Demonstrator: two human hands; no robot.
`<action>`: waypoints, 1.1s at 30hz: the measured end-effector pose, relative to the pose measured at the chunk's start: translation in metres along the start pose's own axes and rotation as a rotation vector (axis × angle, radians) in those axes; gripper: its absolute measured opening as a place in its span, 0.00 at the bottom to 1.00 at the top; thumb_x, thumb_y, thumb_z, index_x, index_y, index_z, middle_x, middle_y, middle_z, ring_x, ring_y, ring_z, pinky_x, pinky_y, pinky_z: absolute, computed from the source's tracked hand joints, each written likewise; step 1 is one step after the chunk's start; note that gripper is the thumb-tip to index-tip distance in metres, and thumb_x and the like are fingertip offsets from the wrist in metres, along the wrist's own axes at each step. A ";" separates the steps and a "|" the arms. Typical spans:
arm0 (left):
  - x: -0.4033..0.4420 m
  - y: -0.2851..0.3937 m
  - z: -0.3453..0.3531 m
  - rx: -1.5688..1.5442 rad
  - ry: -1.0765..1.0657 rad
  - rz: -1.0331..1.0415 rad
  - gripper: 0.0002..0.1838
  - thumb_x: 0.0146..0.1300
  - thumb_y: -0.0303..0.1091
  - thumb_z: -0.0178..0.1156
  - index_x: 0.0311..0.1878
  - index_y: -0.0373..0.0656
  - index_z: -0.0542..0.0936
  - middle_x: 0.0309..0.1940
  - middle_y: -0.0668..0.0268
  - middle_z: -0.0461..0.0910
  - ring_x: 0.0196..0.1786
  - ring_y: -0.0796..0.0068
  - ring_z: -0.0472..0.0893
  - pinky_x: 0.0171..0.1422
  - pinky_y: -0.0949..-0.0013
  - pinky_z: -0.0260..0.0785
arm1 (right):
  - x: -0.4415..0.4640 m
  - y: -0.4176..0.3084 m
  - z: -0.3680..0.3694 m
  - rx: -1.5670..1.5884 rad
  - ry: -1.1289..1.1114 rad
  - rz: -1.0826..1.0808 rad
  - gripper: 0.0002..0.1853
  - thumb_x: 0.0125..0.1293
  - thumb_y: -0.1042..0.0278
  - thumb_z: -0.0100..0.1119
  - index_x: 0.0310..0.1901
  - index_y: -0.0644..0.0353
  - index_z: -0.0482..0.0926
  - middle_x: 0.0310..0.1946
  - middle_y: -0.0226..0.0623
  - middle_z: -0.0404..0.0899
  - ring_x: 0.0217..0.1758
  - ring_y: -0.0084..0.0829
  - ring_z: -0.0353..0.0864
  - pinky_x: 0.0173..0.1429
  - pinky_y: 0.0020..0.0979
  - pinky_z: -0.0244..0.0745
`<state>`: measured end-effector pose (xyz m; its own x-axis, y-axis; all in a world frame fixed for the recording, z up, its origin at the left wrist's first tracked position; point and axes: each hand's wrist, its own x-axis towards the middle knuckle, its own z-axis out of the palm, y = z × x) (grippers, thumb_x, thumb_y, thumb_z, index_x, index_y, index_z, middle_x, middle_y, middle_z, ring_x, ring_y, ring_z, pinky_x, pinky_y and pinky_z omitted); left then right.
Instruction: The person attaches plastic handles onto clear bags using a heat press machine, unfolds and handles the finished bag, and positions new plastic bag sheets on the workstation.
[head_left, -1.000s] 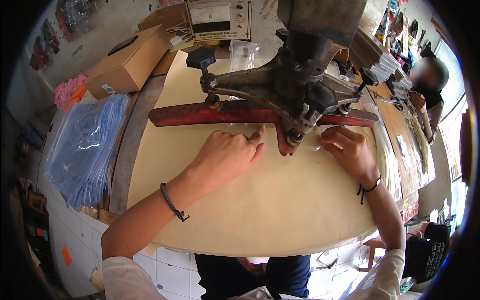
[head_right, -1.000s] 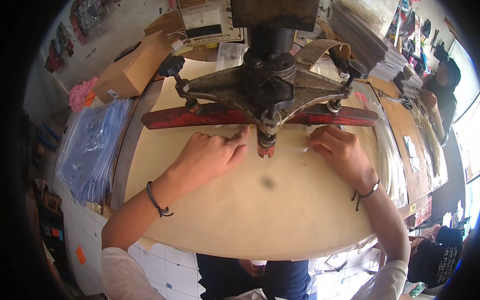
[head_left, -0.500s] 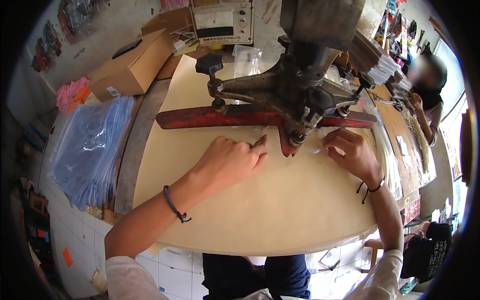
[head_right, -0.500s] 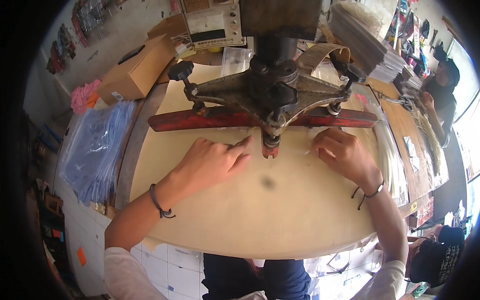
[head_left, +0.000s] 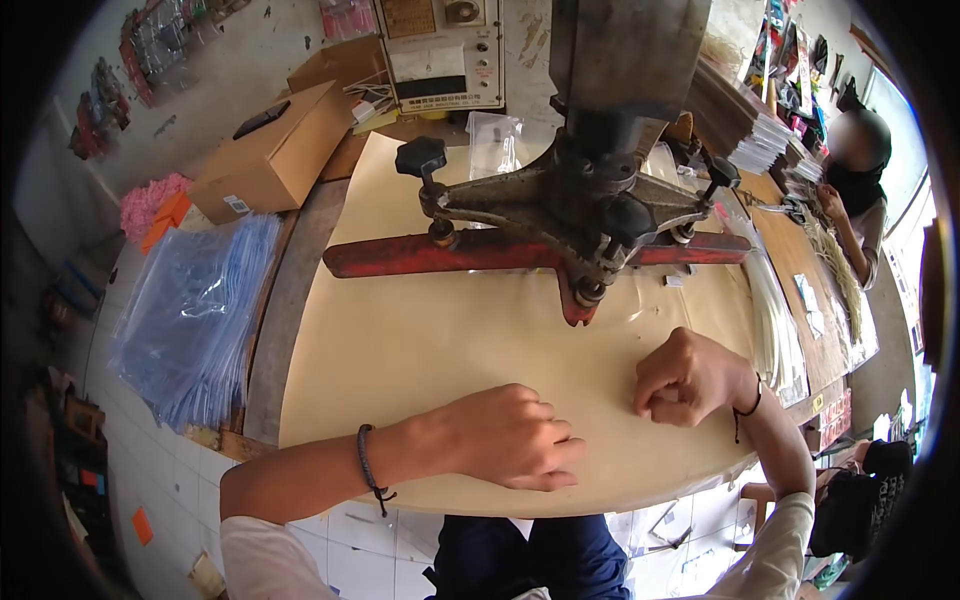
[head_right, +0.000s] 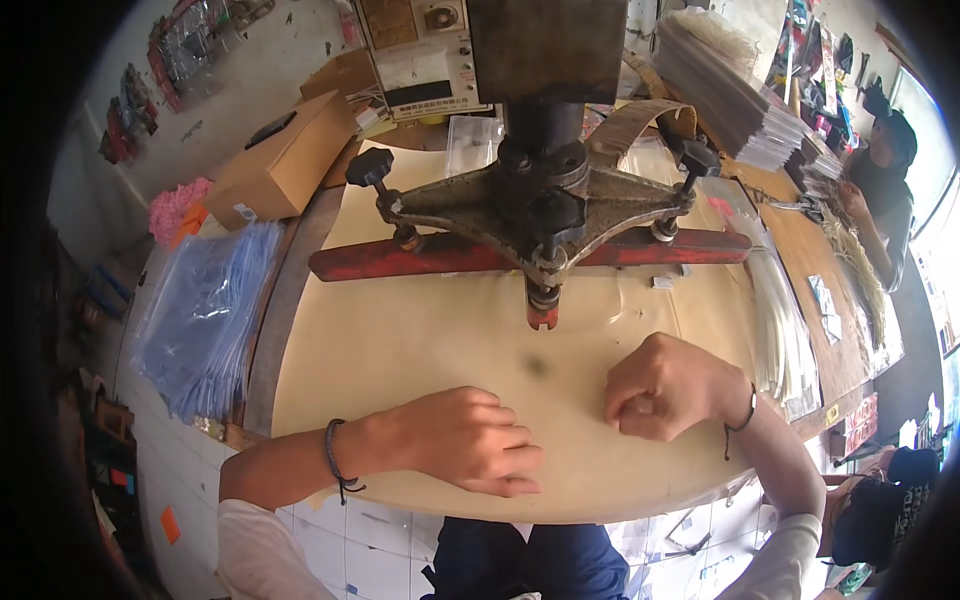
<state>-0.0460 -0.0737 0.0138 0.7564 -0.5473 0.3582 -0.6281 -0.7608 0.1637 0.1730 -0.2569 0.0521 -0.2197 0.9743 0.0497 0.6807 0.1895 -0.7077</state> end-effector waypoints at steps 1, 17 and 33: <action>0.000 0.000 -0.001 0.002 -0.002 -0.009 0.16 0.68 0.50 0.63 0.33 0.48 0.80 0.20 0.72 0.75 0.24 0.73 0.79 0.31 0.70 0.73 | 0.002 -0.007 0.001 -0.004 -0.026 0.012 0.04 0.49 0.76 0.62 0.26 0.55 0.85 0.21 0.28 0.80 0.22 0.29 0.79 0.26 0.31 0.70; -0.002 -0.003 -0.003 -0.042 0.048 -0.024 0.15 0.66 0.48 0.65 0.32 0.47 0.79 0.21 0.73 0.76 0.25 0.74 0.79 0.30 0.70 0.72 | 0.003 -0.010 0.004 -0.107 -0.038 0.023 0.03 0.51 0.73 0.63 0.25 0.52 0.84 0.20 0.24 0.81 0.21 0.28 0.79 0.26 0.32 0.70; -0.003 -0.003 -0.007 -0.096 0.038 -0.064 0.13 0.68 0.44 0.63 0.31 0.47 0.80 0.22 0.70 0.77 0.27 0.70 0.82 0.34 0.66 0.75 | 0.003 -0.010 0.005 -0.107 -0.019 0.010 0.03 0.50 0.73 0.63 0.25 0.52 0.83 0.20 0.25 0.80 0.22 0.31 0.79 0.26 0.33 0.71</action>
<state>-0.0474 -0.0674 0.0186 0.7890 -0.4836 0.3789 -0.5947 -0.7559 0.2736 0.1621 -0.2565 0.0561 -0.2251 0.9739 0.0289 0.7534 0.1928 -0.6287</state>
